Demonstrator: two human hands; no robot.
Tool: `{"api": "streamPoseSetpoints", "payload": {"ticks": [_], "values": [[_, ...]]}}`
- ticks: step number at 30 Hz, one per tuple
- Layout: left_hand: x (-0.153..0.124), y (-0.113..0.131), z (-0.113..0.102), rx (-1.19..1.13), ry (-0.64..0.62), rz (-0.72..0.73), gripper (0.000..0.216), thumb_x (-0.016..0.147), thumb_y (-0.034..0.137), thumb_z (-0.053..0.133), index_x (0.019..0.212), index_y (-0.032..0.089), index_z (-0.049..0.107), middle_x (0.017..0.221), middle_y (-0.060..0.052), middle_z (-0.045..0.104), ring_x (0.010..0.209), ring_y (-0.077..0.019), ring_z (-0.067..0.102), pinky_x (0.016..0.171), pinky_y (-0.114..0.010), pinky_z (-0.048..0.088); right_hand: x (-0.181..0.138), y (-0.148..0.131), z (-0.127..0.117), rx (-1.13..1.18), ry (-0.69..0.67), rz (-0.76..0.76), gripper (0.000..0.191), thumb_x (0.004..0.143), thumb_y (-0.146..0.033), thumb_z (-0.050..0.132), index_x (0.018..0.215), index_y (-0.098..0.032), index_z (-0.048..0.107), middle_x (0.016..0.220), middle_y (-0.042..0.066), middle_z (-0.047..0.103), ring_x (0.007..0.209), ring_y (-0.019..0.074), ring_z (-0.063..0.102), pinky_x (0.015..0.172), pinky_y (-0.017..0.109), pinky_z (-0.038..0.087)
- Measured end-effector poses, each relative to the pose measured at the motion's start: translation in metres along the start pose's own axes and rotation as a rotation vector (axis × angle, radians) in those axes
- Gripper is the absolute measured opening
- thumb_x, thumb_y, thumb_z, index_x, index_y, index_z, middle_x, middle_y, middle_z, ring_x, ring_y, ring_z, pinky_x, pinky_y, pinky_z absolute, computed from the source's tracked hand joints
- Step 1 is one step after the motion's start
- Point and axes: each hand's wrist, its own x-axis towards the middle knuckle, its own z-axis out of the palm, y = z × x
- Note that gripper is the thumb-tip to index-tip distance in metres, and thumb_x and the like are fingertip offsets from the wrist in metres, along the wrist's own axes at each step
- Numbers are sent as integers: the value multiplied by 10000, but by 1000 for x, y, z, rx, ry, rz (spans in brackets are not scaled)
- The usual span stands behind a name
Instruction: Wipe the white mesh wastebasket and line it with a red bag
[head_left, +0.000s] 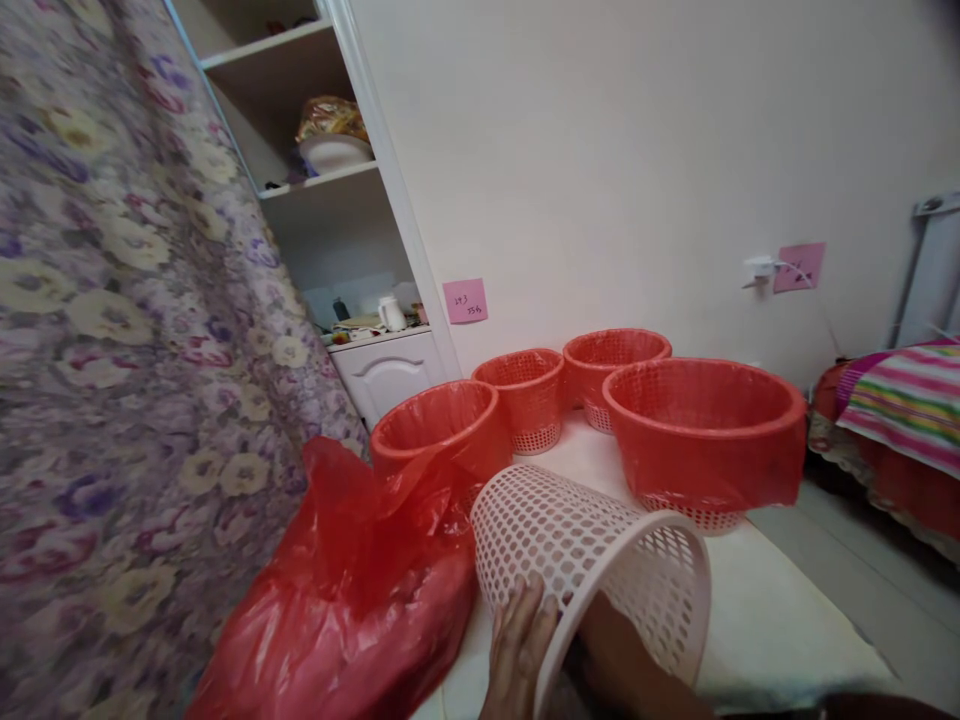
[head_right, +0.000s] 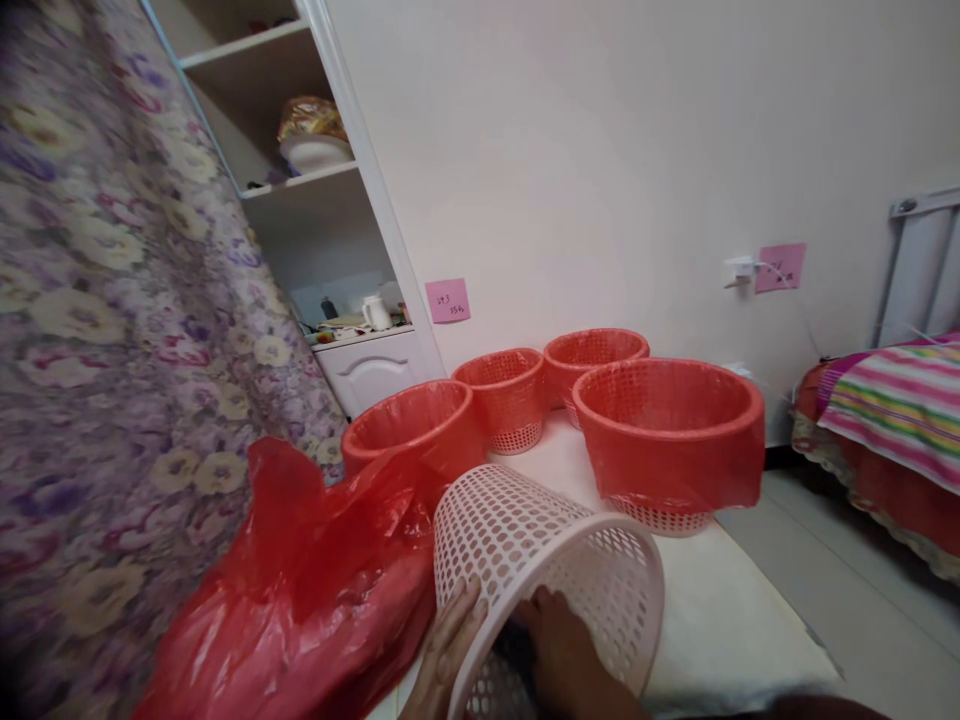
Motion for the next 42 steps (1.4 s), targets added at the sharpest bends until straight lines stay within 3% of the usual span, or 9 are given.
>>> {"api": "streamPoseSetpoints", "payload": {"ticks": [6,9,12,19,23,29,32,37,42], "values": [[23,12,-3,-55,137,-56,601,860,171,369,1460,196,384,1434,-107,539,1350,-223,472,1109,-402,410,25,41,-46,-142,148,62,583,706,-60,463,1243,-201,641,1310,154,616,1254,341,515,1052,480,406],[47,25,-14,-127,-20,-90,748,741,59,416,1469,224,353,1464,-97,506,1372,-232,442,1120,-455,392,22,46,-41,-182,160,57,540,743,-56,445,1243,-143,629,1325,187,595,1278,333,494,1071,474,388],[61,33,-17,-166,-22,-99,816,664,-22,394,1439,236,382,1474,-90,492,1380,-212,431,1103,-437,420,15,48,-23,-134,48,132,567,703,-27,469,1221,-180,642,1281,168,624,1238,345,529,1024,478,432],[12,17,25,-126,175,-157,637,850,84,426,1470,209,349,1506,-117,449,1393,-246,409,1085,-411,444,19,62,-11,15,-28,228,704,545,-11,516,1234,-109,619,1268,209,610,1236,399,509,993,511,440],[-4,7,30,-229,153,-161,569,939,299,429,1492,216,322,1570,-109,341,1423,-290,347,1111,-464,405,18,31,-12,255,-104,135,677,571,-79,570,1235,-199,622,1199,92,684,1160,317,589,1005,430,455],[31,22,4,-233,36,-211,623,874,54,418,1447,297,390,1561,-55,368,1410,-213,382,1117,-391,408,10,-33,-24,997,-184,9,632,697,-174,639,1316,-272,556,1323,50,627,1234,283,541,1098,440,368],[47,28,-5,-239,30,-193,727,797,-6,410,1454,301,364,1545,-46,392,1427,-208,353,1128,-428,377,6,-21,-18,816,-191,-50,767,639,-151,671,1375,-258,486,1350,83,600,1230,307,540,1073,454,393],[56,24,-13,-270,-12,-165,730,805,7,388,1473,297,325,1544,-58,389,1423,-192,359,1129,-415,370,7,37,-13,-82,-136,132,686,650,-31,515,1305,-230,565,1354,142,575,1214,343,537,977,453,451],[47,22,-4,-276,-12,-244,759,773,-8,418,1464,300,349,1521,-53,432,1406,-212,391,1140,-438,364,18,64,-28,-255,-44,244,693,630,6,455,1297,-149,565,1337,201,541,1209,373,508,878,442,491]]}}
